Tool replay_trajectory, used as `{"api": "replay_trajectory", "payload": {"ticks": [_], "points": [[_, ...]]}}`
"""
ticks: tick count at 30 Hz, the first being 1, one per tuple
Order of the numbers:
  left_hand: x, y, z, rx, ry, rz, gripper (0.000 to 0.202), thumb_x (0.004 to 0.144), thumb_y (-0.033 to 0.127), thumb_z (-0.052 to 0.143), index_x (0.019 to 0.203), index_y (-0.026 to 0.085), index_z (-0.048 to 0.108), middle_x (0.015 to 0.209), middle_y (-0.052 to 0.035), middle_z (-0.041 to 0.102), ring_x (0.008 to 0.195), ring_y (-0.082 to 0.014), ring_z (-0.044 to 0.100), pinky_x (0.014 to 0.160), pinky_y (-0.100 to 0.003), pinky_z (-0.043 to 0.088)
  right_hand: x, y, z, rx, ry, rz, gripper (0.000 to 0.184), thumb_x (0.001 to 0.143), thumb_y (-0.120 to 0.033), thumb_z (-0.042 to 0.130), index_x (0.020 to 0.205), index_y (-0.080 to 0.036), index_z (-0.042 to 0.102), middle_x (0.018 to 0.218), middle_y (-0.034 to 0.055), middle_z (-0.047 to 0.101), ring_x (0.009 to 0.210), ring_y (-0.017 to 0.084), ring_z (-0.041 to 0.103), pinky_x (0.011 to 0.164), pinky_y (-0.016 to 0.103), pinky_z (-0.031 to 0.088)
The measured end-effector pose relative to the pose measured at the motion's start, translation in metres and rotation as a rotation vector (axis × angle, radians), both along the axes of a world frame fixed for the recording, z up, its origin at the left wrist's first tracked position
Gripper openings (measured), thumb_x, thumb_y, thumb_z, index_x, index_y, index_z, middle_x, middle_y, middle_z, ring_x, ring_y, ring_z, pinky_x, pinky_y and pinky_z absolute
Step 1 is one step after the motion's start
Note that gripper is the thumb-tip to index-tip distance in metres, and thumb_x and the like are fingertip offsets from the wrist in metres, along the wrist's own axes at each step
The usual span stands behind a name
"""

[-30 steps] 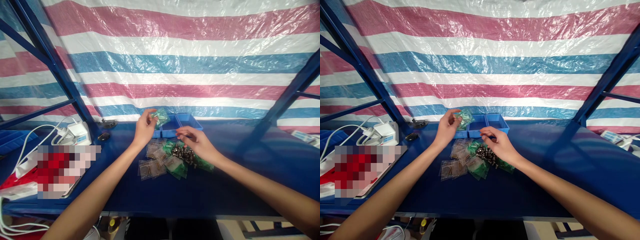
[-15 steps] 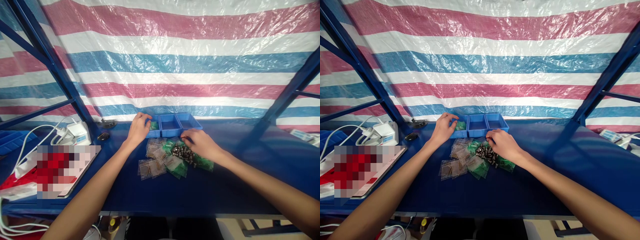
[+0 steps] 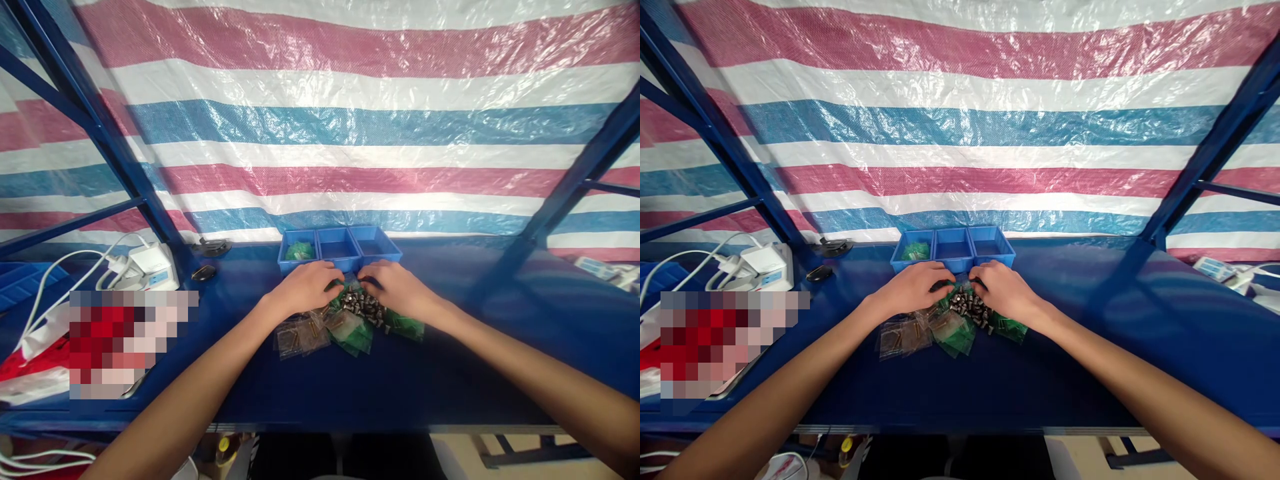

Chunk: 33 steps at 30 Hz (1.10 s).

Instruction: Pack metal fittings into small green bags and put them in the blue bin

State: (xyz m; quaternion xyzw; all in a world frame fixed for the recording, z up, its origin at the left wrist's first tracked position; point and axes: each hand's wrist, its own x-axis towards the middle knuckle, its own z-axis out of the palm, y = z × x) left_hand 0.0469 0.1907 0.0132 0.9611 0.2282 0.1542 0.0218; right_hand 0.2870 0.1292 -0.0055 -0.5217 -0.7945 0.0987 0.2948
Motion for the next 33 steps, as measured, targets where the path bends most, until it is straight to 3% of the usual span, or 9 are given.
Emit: {"api": "replay_trajectory", "payload": {"ticks": [9,18,23,33], "points": [[0.000,0.001,-0.006,-0.042,0.021,0.029,0.036,0.099,0.044,0.055,0.122,0.020,0.069,0.112,-0.0087,0.067,0.106,-0.0267,0.065,0.082,-0.038,0.053,-0.005,-0.004,0.007,0.020,-0.213,0.011,0.015,0.091,-0.016,0.057,0.091,-0.021,0.071,0.095,0.0087,0.067,0.089,0.025,0.062,0.075,0.037,0.047],[0.003,-0.006,-0.004,0.037,0.027,0.011,0.028,0.099,0.038,0.054,0.115,0.020,0.069,0.101,-0.0067,0.065,0.097,-0.0241,0.064,0.072,-0.033,0.049,-0.013,-0.011,0.016,-0.096,-0.090,0.124,0.012,0.091,-0.020,0.060,0.091,-0.021,0.072,0.092,0.0062,0.070,0.084,0.023,0.064,0.073,0.036,0.047],[0.007,-0.011,-0.005,0.099,0.012,0.002,0.021,0.099,0.031,0.053,0.106,0.020,0.069,0.095,-0.0050,0.064,0.093,-0.0222,0.062,0.073,-0.033,0.048,-0.016,-0.010,0.008,-0.080,-0.091,0.104,0.013,0.087,-0.015,0.059,0.090,-0.021,0.071,0.095,0.0061,0.069,0.089,0.024,0.064,0.078,0.036,0.048],[0.008,-0.012,-0.004,0.115,0.001,0.006,0.019,0.099,0.026,0.050,0.104,0.020,0.067,0.096,-0.0051,0.064,0.093,-0.0219,0.063,0.070,-0.031,0.047,-0.023,-0.012,0.007,-0.029,-0.056,0.104,0.019,0.085,-0.006,0.050,0.080,-0.020,0.061,0.083,0.0054,0.066,0.078,0.021,0.061,0.071,0.033,0.043]]}}
